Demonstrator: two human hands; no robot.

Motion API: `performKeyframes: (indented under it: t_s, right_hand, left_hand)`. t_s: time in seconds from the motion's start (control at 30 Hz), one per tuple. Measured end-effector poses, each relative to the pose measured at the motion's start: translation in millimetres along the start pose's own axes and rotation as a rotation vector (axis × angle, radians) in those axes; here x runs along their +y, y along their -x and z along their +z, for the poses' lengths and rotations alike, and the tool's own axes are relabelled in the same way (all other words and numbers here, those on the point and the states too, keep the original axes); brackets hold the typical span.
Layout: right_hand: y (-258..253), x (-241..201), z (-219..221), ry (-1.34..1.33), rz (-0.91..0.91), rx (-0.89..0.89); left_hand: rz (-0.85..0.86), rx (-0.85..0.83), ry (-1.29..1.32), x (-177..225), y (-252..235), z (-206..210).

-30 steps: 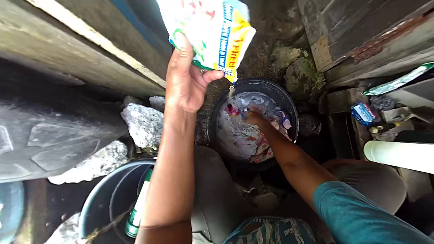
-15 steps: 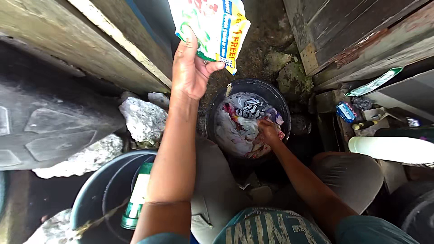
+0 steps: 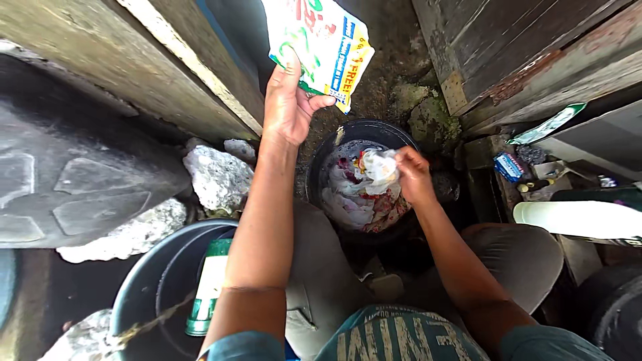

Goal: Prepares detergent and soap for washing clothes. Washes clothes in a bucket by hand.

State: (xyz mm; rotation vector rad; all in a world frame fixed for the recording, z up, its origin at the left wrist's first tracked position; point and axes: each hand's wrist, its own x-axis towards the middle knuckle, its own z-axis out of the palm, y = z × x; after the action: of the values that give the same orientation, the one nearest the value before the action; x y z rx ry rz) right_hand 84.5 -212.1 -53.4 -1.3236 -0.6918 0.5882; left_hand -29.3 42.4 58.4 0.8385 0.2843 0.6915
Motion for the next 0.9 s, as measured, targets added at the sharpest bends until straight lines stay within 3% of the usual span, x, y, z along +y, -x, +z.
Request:
performKeyframes:
  t_s: [0.07,0.13,0.2,0.23,0.4,0.47,0.63,0.73,0.9]
  right_hand:
    - [4.4,28.1,-3.9,0.452,0.027,-0.134]
    - [6.6,41.8,-6.0,0.835,0.289,-0.421]
    - [-0.7,38.3,-2.6,0.991,0.561,-0.657]
    - [-3.2,32.9,-4.0,0.990,0.591,-0.680]
    - [-11.8,9.2,-12.7,1.007,0.427,-0.515]
    - [-11.0,-3.8,-25.7,0.981,0.350,-0.413]
    - [1.3,-40.6,-50.0,0.500,0.113,-0.236]
    - [7.5,-51.3,-56.7,0.322,0.101,-0.077]
    - [3.4,-56.8,-84.3,0.300,0.154,0.141]
  left_hand:
    - [-0.009,0.003,-0.026,-2.2,-0.5,1.9]
    - [-0.032,0.007,-0.047,-5.8,0.7,6.6]
    - [-0.050,-0.016,-0.044,-8.2,1.9,9.5]
    - [-0.062,-0.026,-0.024,-11.4,2.4,11.0]
    - [-0.266,0.123,0.017,-56.8,18.2,28.5]
    - [-0.352,0.080,0.042,-86.6,27.4,38.6]
    - [-0.365,0.148,0.152,-125.9,34.6,57.5]
    - [-0.404,0.175,0.158,-153.1,45.0,68.7]
    - [-0.476,0.148,0.126,-188.6,60.6,102.1]
